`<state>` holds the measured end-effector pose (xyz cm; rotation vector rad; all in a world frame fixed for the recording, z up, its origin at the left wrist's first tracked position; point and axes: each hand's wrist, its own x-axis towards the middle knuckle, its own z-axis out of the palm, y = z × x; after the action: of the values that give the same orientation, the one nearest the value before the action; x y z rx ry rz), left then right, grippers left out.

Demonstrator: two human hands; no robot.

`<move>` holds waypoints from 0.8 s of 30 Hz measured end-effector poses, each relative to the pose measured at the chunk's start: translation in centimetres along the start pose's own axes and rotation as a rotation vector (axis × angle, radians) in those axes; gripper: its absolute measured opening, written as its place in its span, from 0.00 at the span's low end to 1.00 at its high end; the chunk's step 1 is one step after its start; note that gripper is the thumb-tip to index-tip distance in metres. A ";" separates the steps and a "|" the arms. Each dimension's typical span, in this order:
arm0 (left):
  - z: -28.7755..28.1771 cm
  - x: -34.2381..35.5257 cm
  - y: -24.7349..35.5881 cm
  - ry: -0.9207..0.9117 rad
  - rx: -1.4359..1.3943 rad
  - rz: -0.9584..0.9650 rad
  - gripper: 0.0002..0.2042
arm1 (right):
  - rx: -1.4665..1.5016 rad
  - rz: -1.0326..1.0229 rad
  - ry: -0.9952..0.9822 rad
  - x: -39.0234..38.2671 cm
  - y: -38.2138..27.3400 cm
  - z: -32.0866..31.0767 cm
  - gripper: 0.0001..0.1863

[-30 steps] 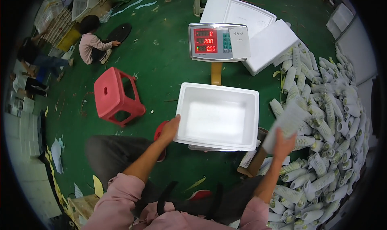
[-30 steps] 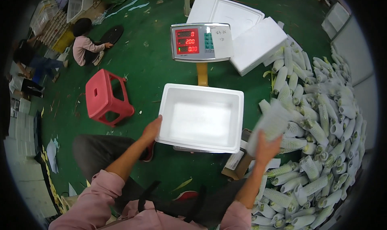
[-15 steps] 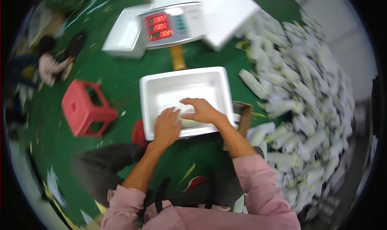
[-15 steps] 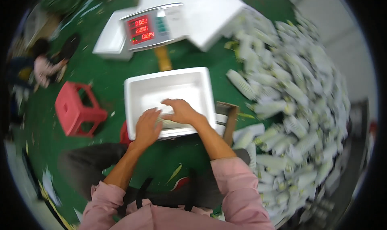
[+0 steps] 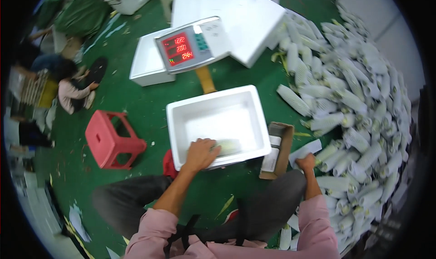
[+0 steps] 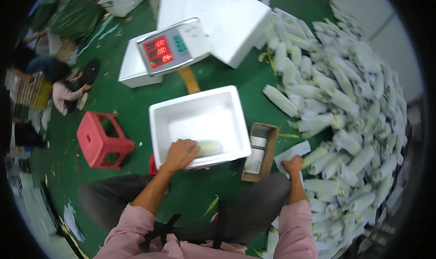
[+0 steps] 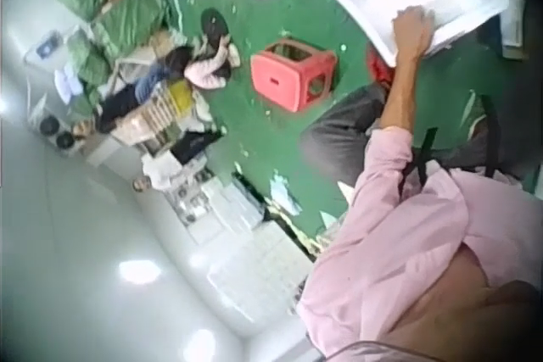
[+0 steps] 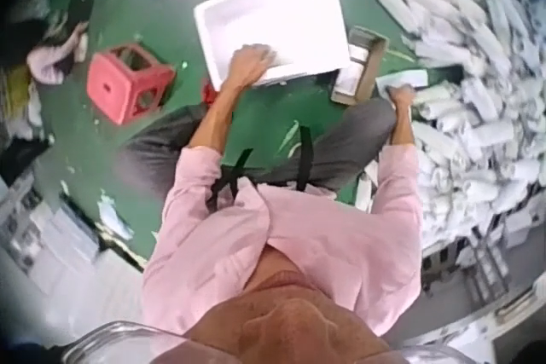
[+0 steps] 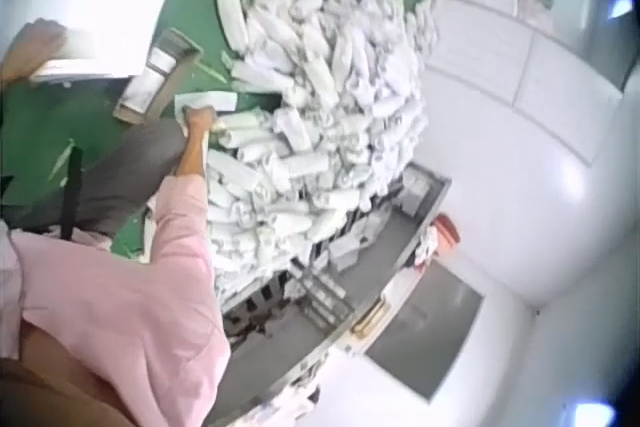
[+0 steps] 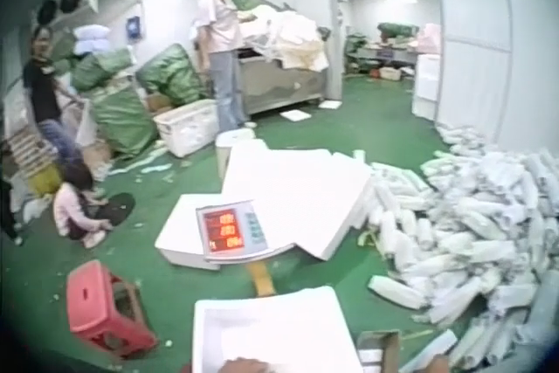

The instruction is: The person places ears of corn into a white foam container on a digital scale, then adds cold packs from a basket and closes the container with a lid.

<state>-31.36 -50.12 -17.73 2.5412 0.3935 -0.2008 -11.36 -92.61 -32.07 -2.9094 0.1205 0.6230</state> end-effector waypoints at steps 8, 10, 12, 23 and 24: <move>0.4 -2.6 -1.2 0.253 0.045 -0.050 0.16 | 0.252 -0.978 0.298 -5.3 -19.9 -15.5 0.32; 0.2 -3.8 -1.6 0.330 0.095 -0.019 0.10 | 0.156 -1.258 0.021 -11.1 -30.0 -18.2 0.34; 0.5 -4.1 -1.0 0.394 0.102 0.107 0.07 | 0.022 -1.534 -0.063 -14.7 -36.7 -16.8 0.31; 0.4 -2.3 0.3 0.673 -0.010 0.046 0.13 | 0.583 -1.260 -0.549 -10.6 -37.8 -3.3 0.34; 0.0 -2.2 -0.8 0.688 0.040 -0.044 0.17 | 0.816 -1.228 -0.494 -9.2 -35.2 -4.5 0.31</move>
<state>-33.72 -50.03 -17.59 2.5779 0.7030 0.6745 -14.01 -58.33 -19.21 -1.5197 -1.0739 0.7254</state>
